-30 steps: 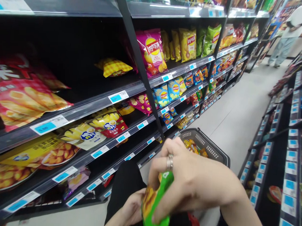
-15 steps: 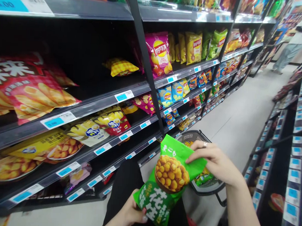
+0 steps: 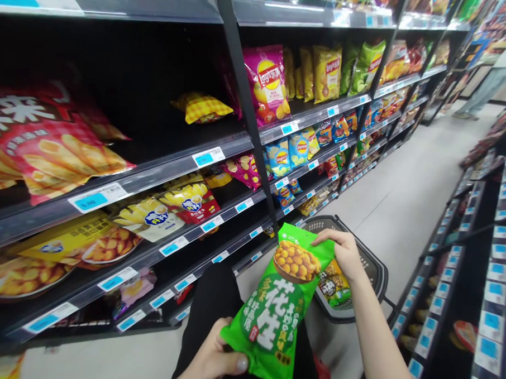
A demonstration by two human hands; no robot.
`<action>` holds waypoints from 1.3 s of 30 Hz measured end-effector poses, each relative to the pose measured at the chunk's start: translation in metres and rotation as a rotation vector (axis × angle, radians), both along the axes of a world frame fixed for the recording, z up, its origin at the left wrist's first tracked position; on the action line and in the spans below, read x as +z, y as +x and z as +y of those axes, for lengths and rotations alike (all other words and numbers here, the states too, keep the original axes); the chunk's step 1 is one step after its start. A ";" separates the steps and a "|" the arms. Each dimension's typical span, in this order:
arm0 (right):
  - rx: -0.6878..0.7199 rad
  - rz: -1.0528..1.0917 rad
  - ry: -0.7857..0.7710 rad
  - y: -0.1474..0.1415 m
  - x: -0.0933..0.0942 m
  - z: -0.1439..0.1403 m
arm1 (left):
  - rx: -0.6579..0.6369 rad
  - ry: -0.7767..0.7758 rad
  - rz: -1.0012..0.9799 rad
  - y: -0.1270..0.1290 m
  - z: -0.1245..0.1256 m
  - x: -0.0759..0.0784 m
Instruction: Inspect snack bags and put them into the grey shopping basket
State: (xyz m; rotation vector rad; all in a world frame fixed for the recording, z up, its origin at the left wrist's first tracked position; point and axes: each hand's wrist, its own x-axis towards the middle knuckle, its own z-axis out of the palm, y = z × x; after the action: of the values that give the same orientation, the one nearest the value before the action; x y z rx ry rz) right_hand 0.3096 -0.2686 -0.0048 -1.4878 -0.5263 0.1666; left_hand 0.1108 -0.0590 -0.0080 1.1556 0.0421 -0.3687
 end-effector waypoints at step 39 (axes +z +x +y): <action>0.445 -0.438 0.264 -0.064 0.054 -0.015 | 0.409 -0.527 0.266 0.000 0.004 -0.031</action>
State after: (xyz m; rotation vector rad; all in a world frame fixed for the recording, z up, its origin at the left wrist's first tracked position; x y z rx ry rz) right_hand 0.2461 -0.2836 0.0491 -1.1308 -1.1878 0.1106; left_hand 0.1112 -0.0549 -0.0390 0.5511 0.3867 -0.1501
